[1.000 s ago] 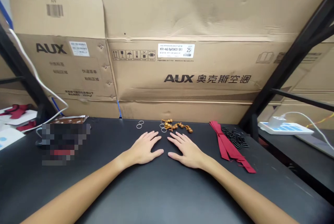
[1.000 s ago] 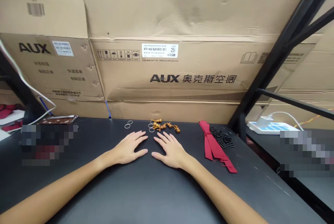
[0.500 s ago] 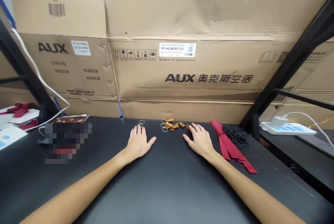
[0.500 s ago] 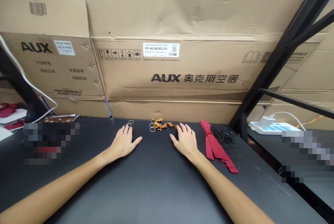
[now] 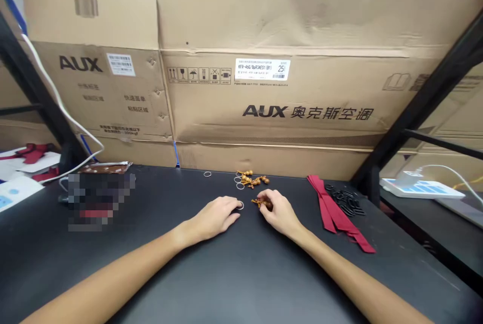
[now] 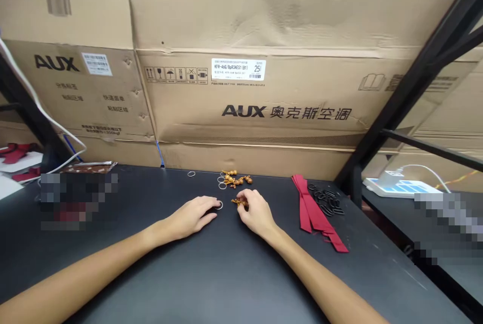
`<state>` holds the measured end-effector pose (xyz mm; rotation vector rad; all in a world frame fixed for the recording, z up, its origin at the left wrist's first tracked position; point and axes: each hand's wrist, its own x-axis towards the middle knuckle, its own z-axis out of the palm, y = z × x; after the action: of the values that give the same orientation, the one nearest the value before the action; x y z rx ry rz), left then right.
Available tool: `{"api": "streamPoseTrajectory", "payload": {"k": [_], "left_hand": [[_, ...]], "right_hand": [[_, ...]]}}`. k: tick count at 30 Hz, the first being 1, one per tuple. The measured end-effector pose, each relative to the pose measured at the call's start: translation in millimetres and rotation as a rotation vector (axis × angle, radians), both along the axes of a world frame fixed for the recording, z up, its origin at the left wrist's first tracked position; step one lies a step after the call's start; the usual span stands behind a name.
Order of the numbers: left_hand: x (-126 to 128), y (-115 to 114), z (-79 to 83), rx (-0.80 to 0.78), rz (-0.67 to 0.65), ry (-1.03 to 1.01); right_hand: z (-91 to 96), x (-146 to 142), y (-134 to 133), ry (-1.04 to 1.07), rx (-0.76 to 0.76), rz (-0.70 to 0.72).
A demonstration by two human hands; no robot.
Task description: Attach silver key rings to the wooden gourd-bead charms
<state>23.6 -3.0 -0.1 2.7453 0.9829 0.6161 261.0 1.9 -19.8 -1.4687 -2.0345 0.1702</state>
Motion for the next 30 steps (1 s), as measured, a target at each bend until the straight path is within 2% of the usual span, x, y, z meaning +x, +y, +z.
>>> {"api": "streamPoseTrajectory", "payload": {"k": [5, 10, 16, 22, 30], "left_hand": [[0, 3, -1.8, -0.006, -0.002, -0.082], [2, 6, -2.2, 0.077, 0.089, -0.012], [0, 8, -2.9, 0.132, 0.038, 0.036], [2, 6, -4.5, 0.051, 0.073, -0.076], [14, -6, -2.7, -0.071, 0.027, -0.157]], "right_hand": [[2.6, -3, -2, 0.06, 0.011, 0.114], [3.9, -3, -2, 0.113, -0.03, 0.158], [5.0, -4, -4, 0.098, -0.053, 0.223], [9.8, -14, -13, 0.104, -0.065, 0.268], [13.6, -26, -23, 0.134, -0.02, 0.322]]}}
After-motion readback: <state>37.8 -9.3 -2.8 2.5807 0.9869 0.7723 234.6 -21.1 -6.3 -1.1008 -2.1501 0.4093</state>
